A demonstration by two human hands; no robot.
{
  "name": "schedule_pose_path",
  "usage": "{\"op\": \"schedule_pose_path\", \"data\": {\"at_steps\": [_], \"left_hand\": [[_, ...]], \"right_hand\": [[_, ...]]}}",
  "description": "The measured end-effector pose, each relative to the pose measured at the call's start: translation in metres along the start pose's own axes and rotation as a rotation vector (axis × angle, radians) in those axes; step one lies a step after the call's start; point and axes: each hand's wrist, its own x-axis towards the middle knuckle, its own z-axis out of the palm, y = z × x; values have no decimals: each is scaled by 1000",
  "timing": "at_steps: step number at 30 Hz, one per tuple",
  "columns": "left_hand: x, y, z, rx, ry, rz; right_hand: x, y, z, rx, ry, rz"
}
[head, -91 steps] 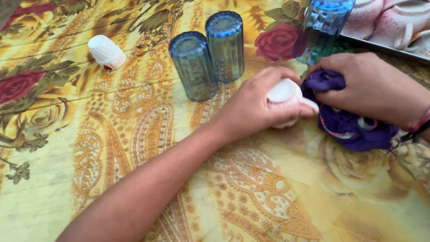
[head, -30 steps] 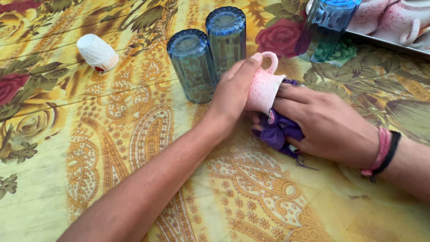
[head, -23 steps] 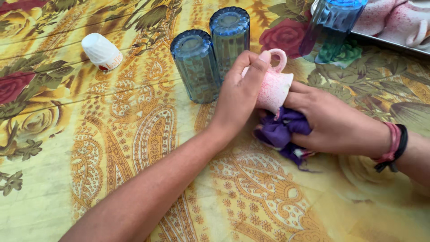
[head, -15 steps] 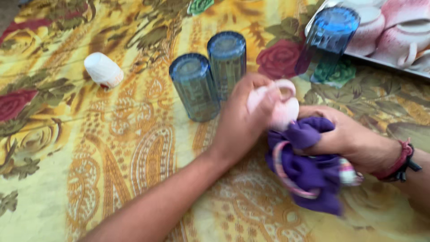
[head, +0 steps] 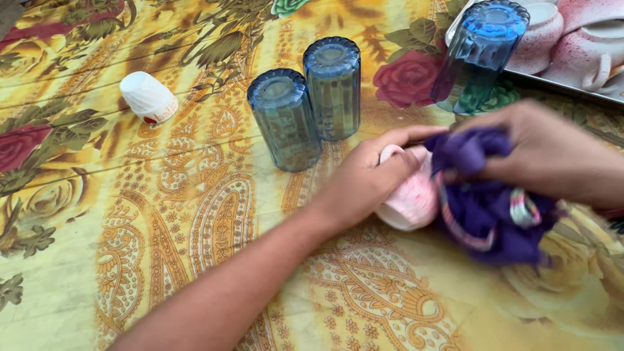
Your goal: The person wipes a pink speckled ceramic mug and a blue glass tumbler with a purple cloth on a patterned tablecloth. The person rotates each item to wipe all sides and then places them back on the table.
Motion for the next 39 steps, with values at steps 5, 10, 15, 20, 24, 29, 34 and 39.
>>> {"op": "schedule_pose_path", "data": {"at_steps": [5, 10, 15, 20, 24, 29, 34, 39], "left_hand": [[-3, 1, 8, 214, 367, 12], [-3, 9, 4, 393, 463, 24], [-2, 6, 3, 409, 471, 109], [0, 4, 8, 297, 491, 28], [-3, -1, 13, 299, 455, 90], [-2, -13, 11, 397, 432, 231], [-5, -14, 10, 451, 383, 197], [-1, -11, 6, 362, 428, 160]], "right_hand": [[-2, 6, -11, -481, 301, -134], [-9, -11, 15, -641, 341, -530], [-25, -44, 32, -516, 374, -329], [-33, -67, 37, -112, 614, -545], [-39, -81, 54, -255, 701, -802], [-21, -68, 52, -125, 676, -595], [-20, -62, 57, -101, 697, -647], [-36, -71, 63, -173, 673, -876]]}}
